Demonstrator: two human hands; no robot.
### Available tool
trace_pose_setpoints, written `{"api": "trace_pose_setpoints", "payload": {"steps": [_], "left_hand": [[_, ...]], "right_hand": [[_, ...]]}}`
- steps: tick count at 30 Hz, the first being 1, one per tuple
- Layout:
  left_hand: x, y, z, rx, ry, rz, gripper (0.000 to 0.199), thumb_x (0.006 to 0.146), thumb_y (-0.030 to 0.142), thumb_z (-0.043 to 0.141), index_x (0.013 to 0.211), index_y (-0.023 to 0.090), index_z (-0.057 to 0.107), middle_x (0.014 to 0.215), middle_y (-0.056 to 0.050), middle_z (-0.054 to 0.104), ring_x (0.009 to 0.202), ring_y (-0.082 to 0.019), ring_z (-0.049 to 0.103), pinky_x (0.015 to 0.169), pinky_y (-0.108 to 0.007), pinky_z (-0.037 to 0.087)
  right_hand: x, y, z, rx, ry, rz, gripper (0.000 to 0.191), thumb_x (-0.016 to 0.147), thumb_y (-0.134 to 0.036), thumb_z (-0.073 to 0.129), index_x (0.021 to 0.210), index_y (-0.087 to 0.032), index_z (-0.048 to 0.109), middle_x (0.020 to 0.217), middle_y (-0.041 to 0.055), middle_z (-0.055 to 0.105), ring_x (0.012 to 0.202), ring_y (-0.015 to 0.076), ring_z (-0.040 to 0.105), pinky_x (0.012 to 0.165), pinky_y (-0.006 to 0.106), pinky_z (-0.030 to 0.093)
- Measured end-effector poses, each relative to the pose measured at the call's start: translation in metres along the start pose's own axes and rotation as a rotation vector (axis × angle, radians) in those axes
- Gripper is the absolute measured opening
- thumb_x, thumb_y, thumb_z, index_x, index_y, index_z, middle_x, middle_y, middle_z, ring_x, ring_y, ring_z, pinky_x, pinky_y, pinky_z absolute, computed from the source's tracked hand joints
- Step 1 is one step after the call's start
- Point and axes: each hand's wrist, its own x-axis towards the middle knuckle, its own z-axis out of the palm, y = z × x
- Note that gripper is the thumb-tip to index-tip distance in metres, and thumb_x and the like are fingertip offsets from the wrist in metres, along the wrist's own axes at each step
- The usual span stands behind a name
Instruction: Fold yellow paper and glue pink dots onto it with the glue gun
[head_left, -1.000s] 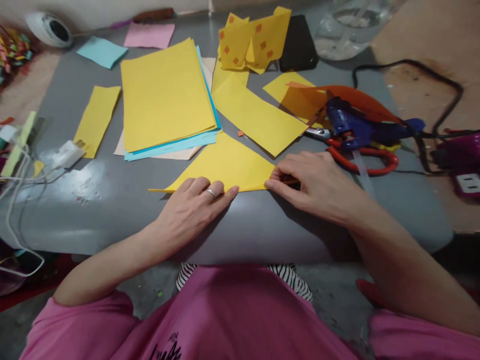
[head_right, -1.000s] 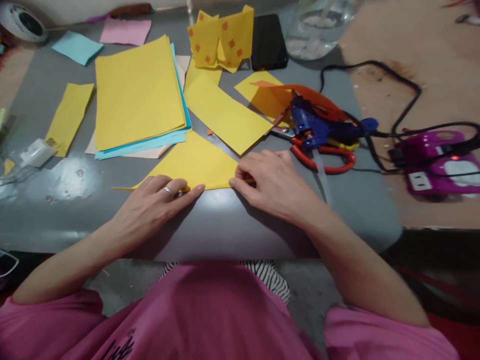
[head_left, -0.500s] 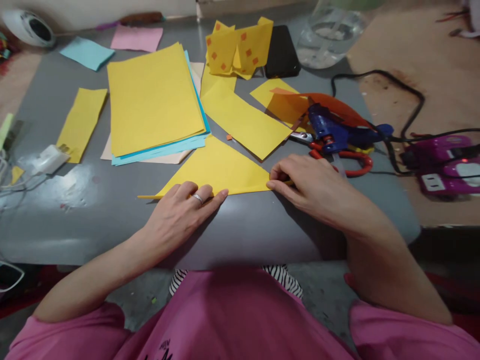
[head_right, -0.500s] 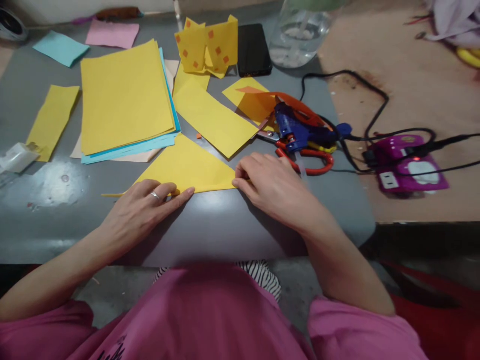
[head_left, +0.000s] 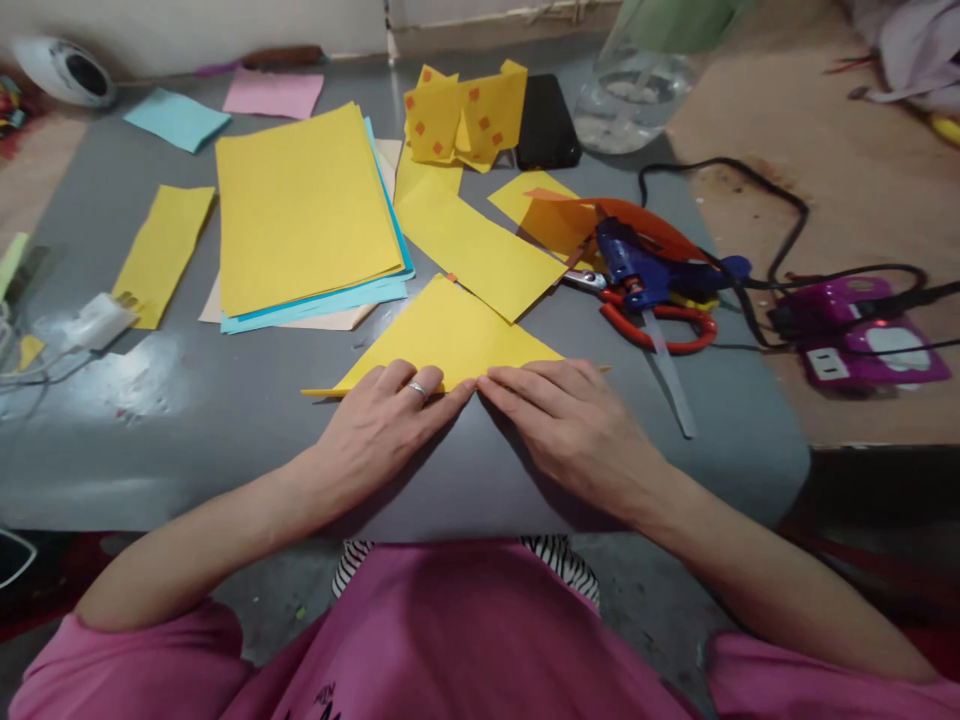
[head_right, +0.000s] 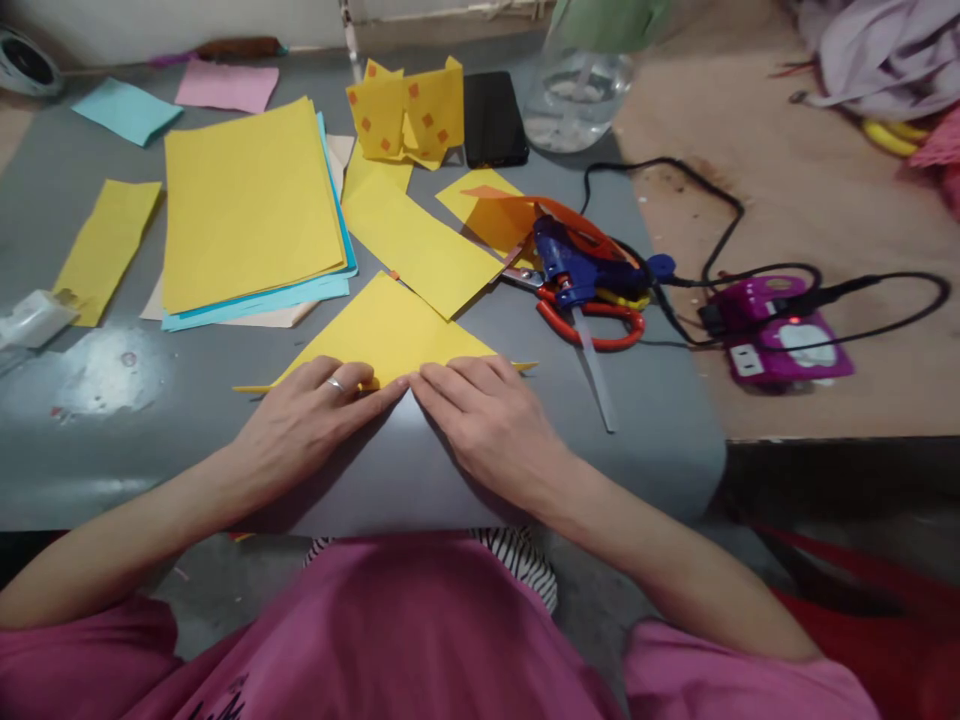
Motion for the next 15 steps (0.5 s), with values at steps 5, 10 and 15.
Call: {"api": "trace_pose_setpoints", "payload": {"steps": [5,10,15], "left_hand": [[0.008,0.006,0.001,0.012,-0.015,-0.033,0.045,0.100,0.016,0.041,0.144,0.022,0.047,0.106,-0.008,0.062,0.087,-0.020,0.056,0.073,-0.034,0.046],[0.005,0.005,0.000,-0.009,0.029,-0.033,0.043,0.099,0.015,0.045,0.141,0.021,0.051,0.105,-0.008,0.063,0.086,-0.021,0.057,0.073,-0.035,0.047],[-0.011,-0.001,0.005,0.002,0.099,-0.040,0.044,0.096,0.007,0.045,0.137,0.018,0.054,0.109,-0.009,0.066,0.088,-0.022,0.058,0.075,-0.036,0.048]], "right_hand": [[-0.006,0.001,0.009,-0.024,0.008,0.054,0.034,0.098,-0.012,0.046,0.125,-0.016,0.068,0.115,0.0102,0.075,0.103,0.0239,0.064,0.088,0.037,0.046],[-0.008,-0.002,0.007,-0.013,0.006,0.083,0.037,0.096,-0.009,0.049,0.127,-0.018,0.068,0.118,0.0093,0.075,0.105,0.0236,0.065,0.087,0.039,0.044],[-0.008,-0.002,0.007,-0.053,0.024,0.082,0.034,0.096,-0.010,0.050,0.123,-0.017,0.069,0.119,0.0070,0.076,0.101,0.0220,0.065,0.088,0.038,0.041]]}}
